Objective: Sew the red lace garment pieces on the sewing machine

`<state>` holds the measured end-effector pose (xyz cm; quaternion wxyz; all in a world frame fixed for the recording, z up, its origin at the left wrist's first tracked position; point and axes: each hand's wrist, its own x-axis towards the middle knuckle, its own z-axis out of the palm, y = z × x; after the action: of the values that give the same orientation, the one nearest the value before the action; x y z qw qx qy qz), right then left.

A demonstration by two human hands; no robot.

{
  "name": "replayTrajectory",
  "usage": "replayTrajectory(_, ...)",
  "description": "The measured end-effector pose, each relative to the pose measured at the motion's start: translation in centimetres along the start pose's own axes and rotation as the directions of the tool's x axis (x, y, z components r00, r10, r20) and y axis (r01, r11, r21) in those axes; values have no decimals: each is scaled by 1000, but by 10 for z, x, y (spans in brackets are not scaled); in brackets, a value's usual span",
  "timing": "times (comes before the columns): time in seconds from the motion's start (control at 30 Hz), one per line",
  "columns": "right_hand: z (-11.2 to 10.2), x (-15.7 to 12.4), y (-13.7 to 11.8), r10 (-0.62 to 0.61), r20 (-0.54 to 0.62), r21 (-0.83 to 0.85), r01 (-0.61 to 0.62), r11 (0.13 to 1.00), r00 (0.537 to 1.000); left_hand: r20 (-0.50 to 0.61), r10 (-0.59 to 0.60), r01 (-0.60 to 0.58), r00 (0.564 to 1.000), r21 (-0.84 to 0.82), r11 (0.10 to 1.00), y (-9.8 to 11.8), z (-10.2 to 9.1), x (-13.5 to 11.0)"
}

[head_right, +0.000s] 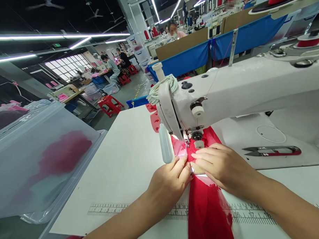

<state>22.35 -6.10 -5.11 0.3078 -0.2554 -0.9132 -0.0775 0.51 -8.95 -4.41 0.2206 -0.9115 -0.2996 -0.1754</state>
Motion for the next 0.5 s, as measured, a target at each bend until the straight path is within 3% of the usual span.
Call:
replayTrajectory(0.17, -6, 4, 2, -47, -2, -34, 47, 998, 999, -60, -64, 65, 996, 3, 998, 3, 3, 2)
replayTrajectory(0.5, -5, 5, 0, -38, -21, -69, 36, 997, 999, -70, -63, 64, 996, 20, 998, 5, 1, 2)
